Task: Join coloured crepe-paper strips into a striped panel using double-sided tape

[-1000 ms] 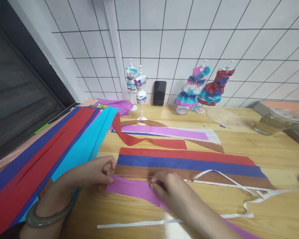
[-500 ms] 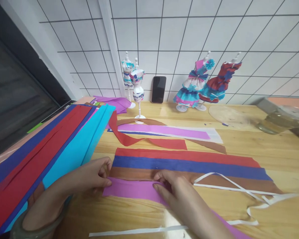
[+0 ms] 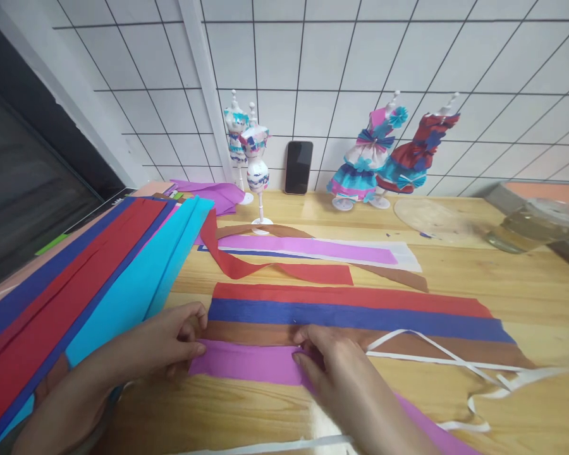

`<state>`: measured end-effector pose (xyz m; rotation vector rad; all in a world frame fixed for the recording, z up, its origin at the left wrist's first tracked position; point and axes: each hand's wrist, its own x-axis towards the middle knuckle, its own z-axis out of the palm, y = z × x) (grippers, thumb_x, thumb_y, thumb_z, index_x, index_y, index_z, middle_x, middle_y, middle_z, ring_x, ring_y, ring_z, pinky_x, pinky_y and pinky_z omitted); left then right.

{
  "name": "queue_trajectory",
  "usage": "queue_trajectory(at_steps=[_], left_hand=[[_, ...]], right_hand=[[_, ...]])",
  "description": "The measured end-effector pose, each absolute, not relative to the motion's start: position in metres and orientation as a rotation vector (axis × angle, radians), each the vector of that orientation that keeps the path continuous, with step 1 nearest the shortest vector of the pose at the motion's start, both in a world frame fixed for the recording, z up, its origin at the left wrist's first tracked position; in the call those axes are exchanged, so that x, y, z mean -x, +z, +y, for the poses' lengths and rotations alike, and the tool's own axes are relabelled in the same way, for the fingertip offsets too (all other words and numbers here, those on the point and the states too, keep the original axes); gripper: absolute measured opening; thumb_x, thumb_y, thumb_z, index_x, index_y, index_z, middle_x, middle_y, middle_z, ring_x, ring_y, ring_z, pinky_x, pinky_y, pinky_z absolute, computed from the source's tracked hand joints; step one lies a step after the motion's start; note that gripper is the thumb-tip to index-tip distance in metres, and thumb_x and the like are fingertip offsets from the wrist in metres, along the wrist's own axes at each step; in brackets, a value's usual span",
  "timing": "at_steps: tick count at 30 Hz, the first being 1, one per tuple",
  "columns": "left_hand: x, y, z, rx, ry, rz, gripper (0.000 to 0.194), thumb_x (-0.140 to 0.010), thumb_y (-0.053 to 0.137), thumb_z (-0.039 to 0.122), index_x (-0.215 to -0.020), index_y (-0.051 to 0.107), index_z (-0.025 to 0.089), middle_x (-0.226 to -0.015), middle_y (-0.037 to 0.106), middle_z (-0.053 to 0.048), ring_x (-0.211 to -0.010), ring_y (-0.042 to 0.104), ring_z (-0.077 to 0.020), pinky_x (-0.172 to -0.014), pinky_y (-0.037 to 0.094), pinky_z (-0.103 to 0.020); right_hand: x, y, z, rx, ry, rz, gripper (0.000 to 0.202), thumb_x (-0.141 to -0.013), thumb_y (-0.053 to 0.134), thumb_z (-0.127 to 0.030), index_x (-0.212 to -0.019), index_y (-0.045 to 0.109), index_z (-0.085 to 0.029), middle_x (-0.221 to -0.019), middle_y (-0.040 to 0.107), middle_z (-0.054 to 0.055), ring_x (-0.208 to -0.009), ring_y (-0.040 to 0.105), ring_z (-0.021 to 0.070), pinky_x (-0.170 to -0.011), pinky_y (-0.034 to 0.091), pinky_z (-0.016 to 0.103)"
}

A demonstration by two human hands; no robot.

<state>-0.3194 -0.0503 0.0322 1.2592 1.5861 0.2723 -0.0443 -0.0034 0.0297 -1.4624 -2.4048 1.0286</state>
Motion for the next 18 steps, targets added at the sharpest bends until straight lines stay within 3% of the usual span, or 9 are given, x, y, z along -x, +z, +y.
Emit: queue_trajectory(at_steps=[9, 18], left_hand=[[0.3201, 0.0344, -0.0506, -1.292, 0.198, 1.603, 0.011, -0.070, 0.049, 0.028, -0.072, 0.047, 0.018, -0.056, 0.057, 0.003, -0.045, 0.054, -0.0119, -0.039, 0.033, -0.019], [0.3179, 0.0396, -0.0510, -1.304, 0.221, 1.596, 0.013, -0.072, 0.048, 0.031, -0.070, 0.046, 0.019, -0.057, 0.055, 0.003, -0.048, 0.056, -0.0128, -0.041, 0.035, -0.020]], right_hand=[[0.0437, 0.0285, -0.0055, 1.402, 1.054, -2.398, 0.017, -0.078, 0.045, -0.020, -0.087, 0.060, -0.023, -0.090, 0.066, 0.002, -0.081, 0.060, 0.0164, -0.071, 0.043, 0.027], [0.0432, 0.0316, -0.0062, 1.423, 1.047, -2.429, 0.017, -0.081, 0.042, -0.023, -0.074, 0.057, -0.021, -0.075, 0.063, 0.002, -0.068, 0.058, 0.0158, -0.062, 0.041, 0.026]])
